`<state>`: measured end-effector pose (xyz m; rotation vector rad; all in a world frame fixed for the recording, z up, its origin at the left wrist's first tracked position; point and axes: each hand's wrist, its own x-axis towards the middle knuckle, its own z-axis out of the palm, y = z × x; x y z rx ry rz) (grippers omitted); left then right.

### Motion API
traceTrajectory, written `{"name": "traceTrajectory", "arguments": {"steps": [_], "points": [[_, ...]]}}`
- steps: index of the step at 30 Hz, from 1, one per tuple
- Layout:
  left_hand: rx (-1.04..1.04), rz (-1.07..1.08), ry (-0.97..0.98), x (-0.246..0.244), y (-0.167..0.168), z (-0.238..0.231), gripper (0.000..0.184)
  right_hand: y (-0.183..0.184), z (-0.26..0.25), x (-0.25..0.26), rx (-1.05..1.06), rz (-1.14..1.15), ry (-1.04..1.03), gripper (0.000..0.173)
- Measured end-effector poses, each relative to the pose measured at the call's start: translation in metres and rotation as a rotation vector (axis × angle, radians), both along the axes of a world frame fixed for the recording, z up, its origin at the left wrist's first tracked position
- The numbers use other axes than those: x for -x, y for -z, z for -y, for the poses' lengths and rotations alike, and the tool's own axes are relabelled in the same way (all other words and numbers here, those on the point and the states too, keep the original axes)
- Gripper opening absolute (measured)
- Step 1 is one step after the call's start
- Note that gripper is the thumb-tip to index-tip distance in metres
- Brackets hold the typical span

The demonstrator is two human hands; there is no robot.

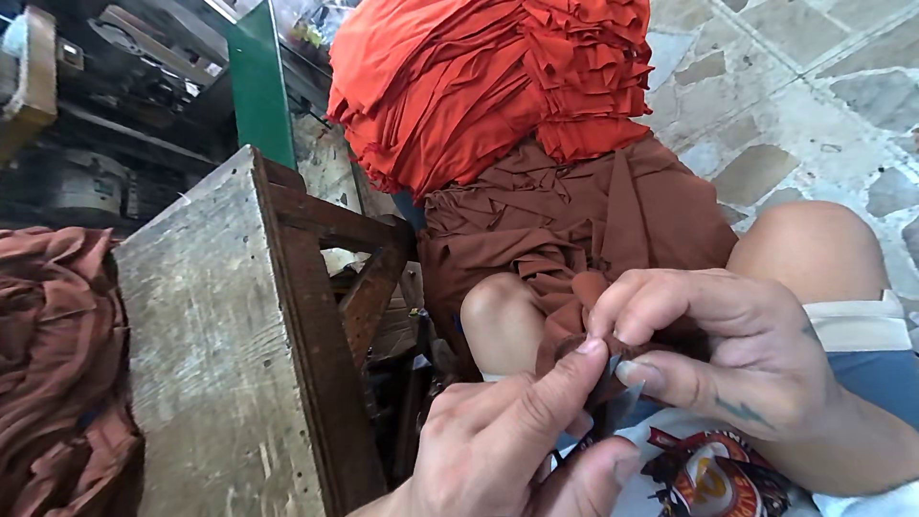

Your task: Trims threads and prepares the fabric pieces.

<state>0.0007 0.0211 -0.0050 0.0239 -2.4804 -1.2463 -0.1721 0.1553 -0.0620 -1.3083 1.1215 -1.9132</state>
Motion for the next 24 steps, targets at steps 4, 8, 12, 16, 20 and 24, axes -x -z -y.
{"name": "traceTrajectory", "arguments": {"steps": [4, 8, 12, 16, 20, 24], "points": [[-0.043, 0.016, 0.005, 0.0, -0.0001, 0.0001, 0.041, 0.0007, 0.0006, 0.0, -0.003, -0.028, 0.024, 0.014], [-0.077, 0.032, 0.029, -0.0002, -0.0011, -0.0002, 0.042, 0.0004, 0.0008, 0.0002, -0.007, -0.048, 0.039, 0.014], [0.428, -0.063, -0.126, 0.0017, 0.0026, -0.0058, 0.035, 0.0013, 0.0012, -0.0011, -0.014, -0.024, 0.021, 0.015], [0.256, -0.04, -0.076, 0.0003, -0.0004, -0.0036, 0.037, -0.0002, 0.0012, -0.0027, -0.008, -0.004, 0.0, 0.016], [-0.376, 0.065, 0.088, 0.0006, -0.004, 0.0013, 0.042, -0.0015, -0.0008, -0.0017, 0.0, 0.034, -0.021, 0.016], [-0.246, 0.018, 0.093, 0.0006, -0.0008, 0.0022, 0.042, -0.002, -0.0008, -0.0017, 0.007, 0.079, -0.056, 0.016]]}}
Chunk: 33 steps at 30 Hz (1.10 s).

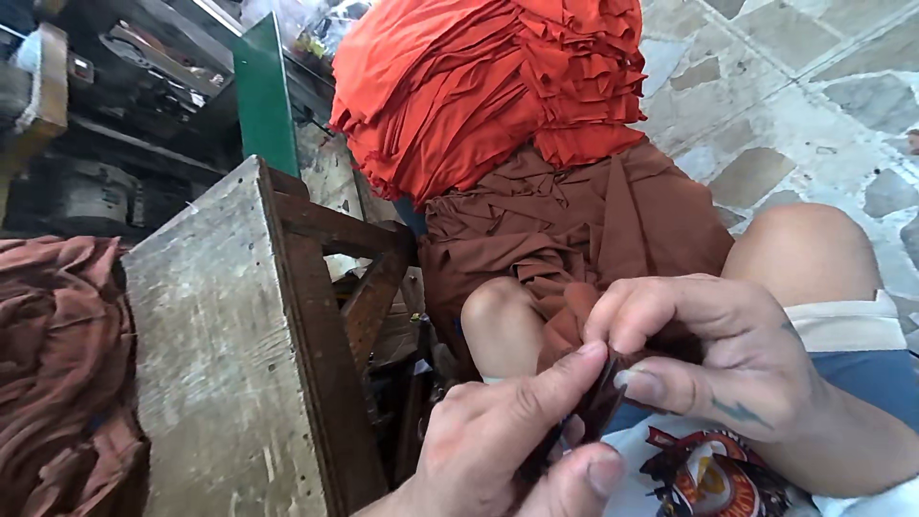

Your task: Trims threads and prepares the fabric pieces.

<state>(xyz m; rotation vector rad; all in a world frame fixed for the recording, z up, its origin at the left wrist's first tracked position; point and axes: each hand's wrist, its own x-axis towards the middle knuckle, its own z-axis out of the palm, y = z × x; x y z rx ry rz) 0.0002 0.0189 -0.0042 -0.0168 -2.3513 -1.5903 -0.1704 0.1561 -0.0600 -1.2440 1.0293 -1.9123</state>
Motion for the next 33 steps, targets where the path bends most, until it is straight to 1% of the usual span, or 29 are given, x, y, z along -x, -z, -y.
{"name": "traceTrajectory", "arguments": {"steps": [2, 5, 6, 7, 8, 11, 12, 13, 15, 16, 17, 18, 19, 21, 22, 23, 24, 26, 27, 28, 29, 30, 31, 33], "points": [[0.154, -0.034, -0.043, 0.0, 0.002, -0.001, 0.042, 0.0, 0.001, 0.0, 0.003, 0.001, -0.005, 0.015], [0.55, -0.085, -0.173, 0.0, 0.003, -0.004, 0.039, 0.001, 0.002, -0.001, -0.008, -0.061, 0.025, 0.016], [0.604, -0.094, -0.191, 0.0, 0.002, -0.004, 0.039, 0.002, 0.002, -0.001, -0.016, -0.094, 0.047, 0.016], [0.587, -0.098, -0.188, 0.0, 0.002, -0.004, 0.039, 0.002, 0.002, -0.002, -0.02, -0.12, 0.064, 0.016], [0.518, -0.085, -0.174, 0.0, 0.002, -0.003, 0.039, 0.002, 0.002, -0.002, -0.02, -0.136, 0.074, 0.016], [0.204, 0.007, -0.146, -0.001, 0.0, 0.001, 0.038, 0.004, 0.003, -0.001, -0.025, -0.161, 0.083, 0.018], [0.188, 0.029, -0.161, -0.001, -0.001, 0.001, 0.035, 0.005, 0.004, -0.001, -0.028, -0.172, 0.087, 0.018], [0.275, 0.031, -0.184, -0.002, -0.003, 0.0, 0.032, 0.007, 0.005, -0.001, -0.027, -0.188, 0.101, 0.018], [0.626, -0.053, -0.232, -0.002, -0.001, -0.002, 0.026, 0.008, 0.008, -0.001, -0.022, -0.228, 0.136, 0.018], [0.755, -0.11, -0.232, -0.001, 0.001, 0.0, 0.023, 0.009, 0.008, -0.001, -0.02, -0.239, 0.143, 0.018], [0.774, -0.136, -0.216, 0.001, 0.002, 0.003, 0.022, 0.009, 0.008, -0.001, -0.02, -0.244, 0.143, 0.018], [0.671, -0.111, -0.194, 0.001, 0.002, 0.005, 0.023, 0.009, 0.009, 0.0, -0.017, -0.243, 0.137, 0.019], [0.449, -0.038, -0.156, 0.001, 0.0, 0.007, 0.025, 0.009, 0.009, 0.0, -0.009, -0.235, 0.127, 0.019], [-0.136, 0.137, -0.09, 0.003, -0.005, 0.007, 0.027, 0.009, 0.01, -0.002, 0.005, -0.229, 0.128, 0.02], [-0.306, 0.185, -0.083, 0.004, -0.005, 0.006, 0.026, 0.01, 0.011, -0.003, 0.003, -0.239, 0.139, 0.02], [-0.286, 0.188, -0.093, 0.003, -0.003, 0.004, 0.026, 0.011, 0.011, -0.004, -0.006, -0.254, 0.154, 0.021], [-0.084, 0.141, -0.116, 0.003, 0.001, 0.003, 0.025, 0.013, 0.012, -0.004, -0.013, -0.27, 0.165, 0.021], [0.478, -0.048, -0.164, 0.002, 0.008, 0.003, 0.02, 0.017, 0.014, -0.005, -0.031, -0.287, 0.195, 0.021], [0.666, -0.133, -0.147, 0.002, 0.007, 0.003, 0.017, 0.02, 0.017, -0.005, -0.04, -0.29, 0.216, 0.021], [0.745, -0.184, -0.11, 0.002, 0.003, 0.003, 0.014, 0.024, 0.021, -0.006, -0.044, -0.281, 0.225, 0.021], [0.712, -0.198, -0.072, 0.002, -0.001, 0.002, 0.013, 0.026, 0.024, -0.006, -0.047, -0.259, 0.22, 0.021], [0.588, -0.179, -0.058, 0.001, -0.004, 0.002, 0.014, 0.027, 0.026, -0.005, -0.047, -0.233, 0.21, 0.02], [0.413, -0.136, -0.076, 0.001, -0.005, 0.003, 0.017, 0.027, 0.027, -0.002, -0.046, -0.204, 0.193, 0.02], [0.145, -0.027, -0.164, 0.001, -0.003, 0.008, 0.026, 0.021, 0.025, 0.003, -0.047, -0.147, 0.15, 0.021]]}}
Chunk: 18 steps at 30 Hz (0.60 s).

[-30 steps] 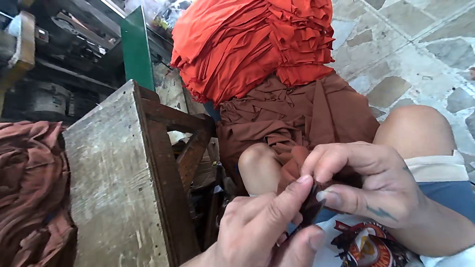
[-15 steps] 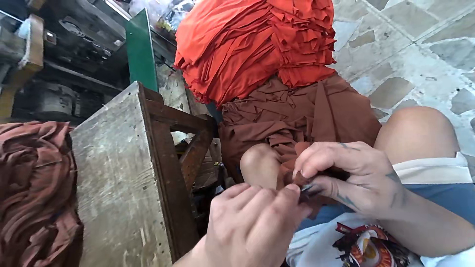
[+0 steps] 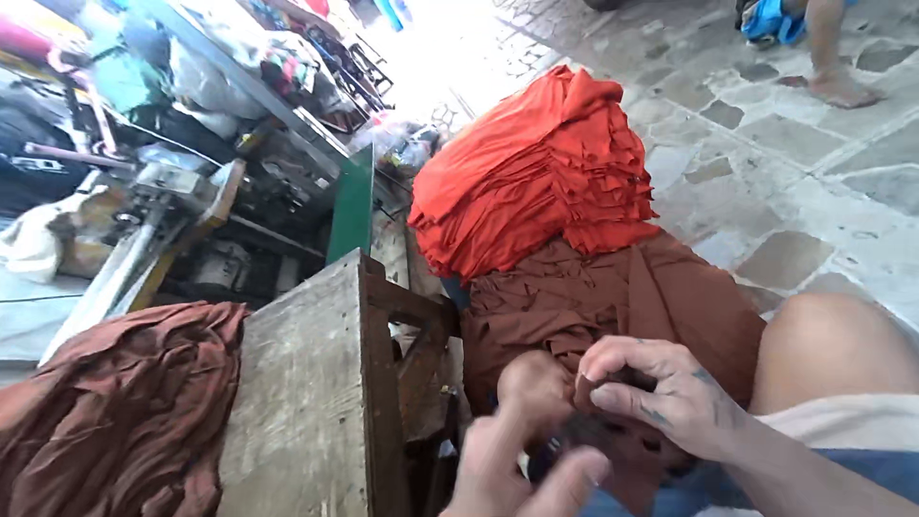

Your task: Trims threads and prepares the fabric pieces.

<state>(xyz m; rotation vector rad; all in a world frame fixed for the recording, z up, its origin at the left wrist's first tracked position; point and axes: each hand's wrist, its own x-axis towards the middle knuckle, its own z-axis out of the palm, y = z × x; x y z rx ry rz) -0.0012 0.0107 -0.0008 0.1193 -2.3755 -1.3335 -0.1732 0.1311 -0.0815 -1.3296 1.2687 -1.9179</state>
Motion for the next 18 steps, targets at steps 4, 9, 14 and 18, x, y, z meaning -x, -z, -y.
{"name": "traceTrajectory", "arguments": {"steps": [4, 9, 14, 18], "points": [[-0.172, 0.057, 0.006, 0.0, 0.002, -0.006, 0.029, -0.012, -0.013, 0.002, 0.002, 0.086, -0.05, 0.021], [-0.141, 0.051, 0.073, -0.004, 0.003, -0.014, 0.027, -0.015, -0.019, -0.002, 0.036, 0.111, -0.07, 0.024], [-0.127, 0.051, 0.049, -0.003, 0.005, -0.014, 0.027, -0.016, -0.02, -0.003, 0.05, 0.097, -0.043, 0.024], [-0.145, 0.066, 0.037, -0.001, 0.005, -0.013, 0.027, -0.017, -0.021, -0.003, 0.052, 0.106, -0.027, 0.022]]}}
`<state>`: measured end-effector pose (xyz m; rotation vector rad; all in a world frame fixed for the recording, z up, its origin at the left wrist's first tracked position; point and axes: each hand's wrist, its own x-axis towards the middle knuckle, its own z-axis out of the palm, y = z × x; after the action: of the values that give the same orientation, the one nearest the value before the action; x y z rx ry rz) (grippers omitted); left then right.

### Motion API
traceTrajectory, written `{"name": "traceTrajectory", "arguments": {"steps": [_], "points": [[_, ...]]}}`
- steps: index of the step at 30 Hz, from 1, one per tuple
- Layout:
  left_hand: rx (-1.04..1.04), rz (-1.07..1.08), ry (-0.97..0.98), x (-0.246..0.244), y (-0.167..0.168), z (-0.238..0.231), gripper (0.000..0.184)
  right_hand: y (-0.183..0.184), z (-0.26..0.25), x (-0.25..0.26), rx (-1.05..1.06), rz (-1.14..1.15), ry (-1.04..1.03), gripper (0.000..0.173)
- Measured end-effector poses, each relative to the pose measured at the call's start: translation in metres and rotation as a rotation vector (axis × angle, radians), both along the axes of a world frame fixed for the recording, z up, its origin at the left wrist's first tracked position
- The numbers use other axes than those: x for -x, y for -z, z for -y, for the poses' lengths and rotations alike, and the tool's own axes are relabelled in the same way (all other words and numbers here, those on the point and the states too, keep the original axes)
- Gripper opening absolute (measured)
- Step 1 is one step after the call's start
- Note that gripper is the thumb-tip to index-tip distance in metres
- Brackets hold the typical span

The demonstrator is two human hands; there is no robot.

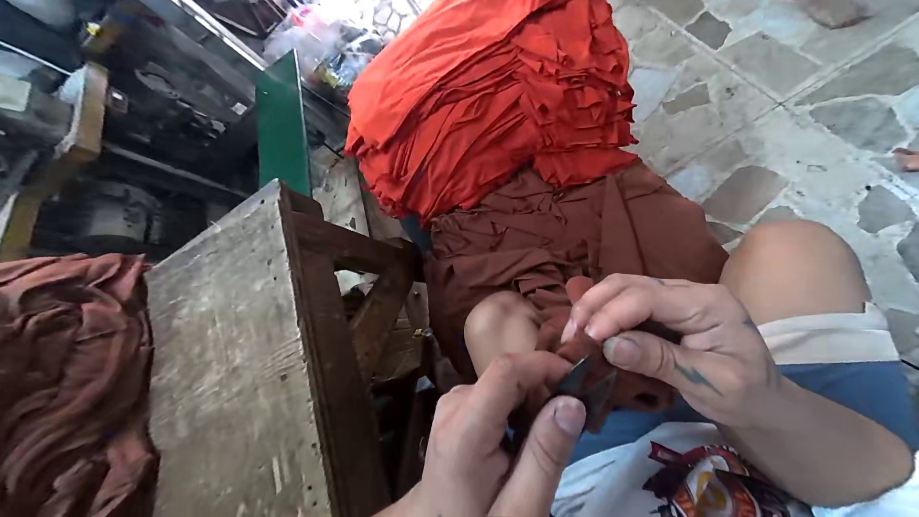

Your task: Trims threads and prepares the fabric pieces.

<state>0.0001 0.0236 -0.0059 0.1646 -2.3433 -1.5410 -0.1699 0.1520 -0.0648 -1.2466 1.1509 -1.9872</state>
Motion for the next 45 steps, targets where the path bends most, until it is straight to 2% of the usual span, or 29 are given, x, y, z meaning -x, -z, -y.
{"name": "traceTrajectory", "arguments": {"steps": [9, 17, 19, 23, 25, 26, 27, 30, 31, 32, 33, 35, 36, 37, 38, 39, 42, 43, 44, 45], "points": [[-0.174, 0.066, 0.017, 0.001, -0.005, 0.002, 0.025, 0.001, 0.0, 0.002, -0.023, 0.035, -0.027, 0.022], [-0.209, 0.071, 0.014, 0.002, -0.003, 0.002, 0.024, 0.0, 0.001, 0.002, -0.052, 0.049, -0.042, 0.021], [-0.089, 0.022, 0.006, 0.002, 0.002, 0.002, 0.025, 0.001, 0.001, 0.002, -0.05, 0.072, -0.058, 0.021], [0.576, -0.126, -0.103, 0.002, 0.008, 0.004, 0.022, 0.001, 0.001, 0.001, -0.035, 0.091, -0.072, 0.021], [0.707, -0.148, -0.111, 0.002, 0.005, 0.006, 0.021, 0.0, 0.0, 0.0, -0.029, 0.086, -0.071, 0.02], [0.644, -0.129, -0.088, 0.002, 0.002, 0.006, 0.021, -0.001, -0.001, -0.001, -0.026, 0.074, -0.071, 0.02], [0.487, -0.08, -0.043, 0.001, -0.001, 0.006, 0.022, -0.001, -0.001, -0.001, -0.025, 0.055, -0.069, 0.02], [-0.216, 0.08, 0.076, 0.001, -0.007, 0.008, 0.024, 0.0, 0.0, -0.003, -0.028, 0.025, -0.056, 0.021], [-0.315, 0.096, 0.09, 0.002, -0.006, 0.009, 0.022, 0.0, 0.0, -0.004, -0.035, 0.03, -0.048, 0.021], [-0.263, 0.079, 0.083, 0.002, -0.004, 0.008, 0.022, 0.0, 0.001, -0.005, -0.042, 0.042, -0.04, 0.021], [-0.056, 0.036, 0.049, 0.002, -0.002, 0.008, 0.023, 0.001, 0.002, -0.006, -0.046, 0.052, -0.036, 0.021], [0.53, -0.077, -0.067, 0.001, 0.002, 0.007, 0.021, 0.003, 0.004, -0.007, -0.038, 0.059, -0.042, 0.022], [0.738, -0.12, -0.103, 0.002, 0.002, 0.007, 0.021, 0.003, 0.005, -0.007, -0.032, 0.058, -0.048, 0.022], [0.846, -0.138, -0.108, 0.002, 0.0, 0.009, 0.02, 0.003, 0.005, -0.007, -0.028, 0.055, -0.052, 0.022], [0.84, -0.134, -0.093, 0.001, -0.001, 0.009, 0.02, 0.003, 0.005, -0.007, -0.025, 0.049, -0.056, 0.022], [0.712, -0.106, -0.061, 0.001, -0.003, 0.01, 0.02, 0.002, 0.004, -0.007, -0.023, 0.038, -0.057, 0.021], [-0.104, 0.071, 0.067, 0.001, -0.006, 0.011, 0.022, 0.003, 0.005, -0.008, -0.019, 0.004, -0.038, 0.021], [-0.191, 0.087, 0.068, 0.002, -0.006, 0.011, 0.021, 0.004, 0.005, -0.008, -0.024, -0.007, -0.023, 0.021], [-0.06, 0.062, 0.046, 0.002, -0.003, 0.01, 0.022, 0.005, 0.005, -0.008, -0.03, -0.017, -0.01, 0.021], [0.215, 0.006, 0.003, 0.002, 0.0, 0.01, 0.022, 0.005, 0.006, -0.007, -0.032, -0.026, -0.002, 0.021]]}}
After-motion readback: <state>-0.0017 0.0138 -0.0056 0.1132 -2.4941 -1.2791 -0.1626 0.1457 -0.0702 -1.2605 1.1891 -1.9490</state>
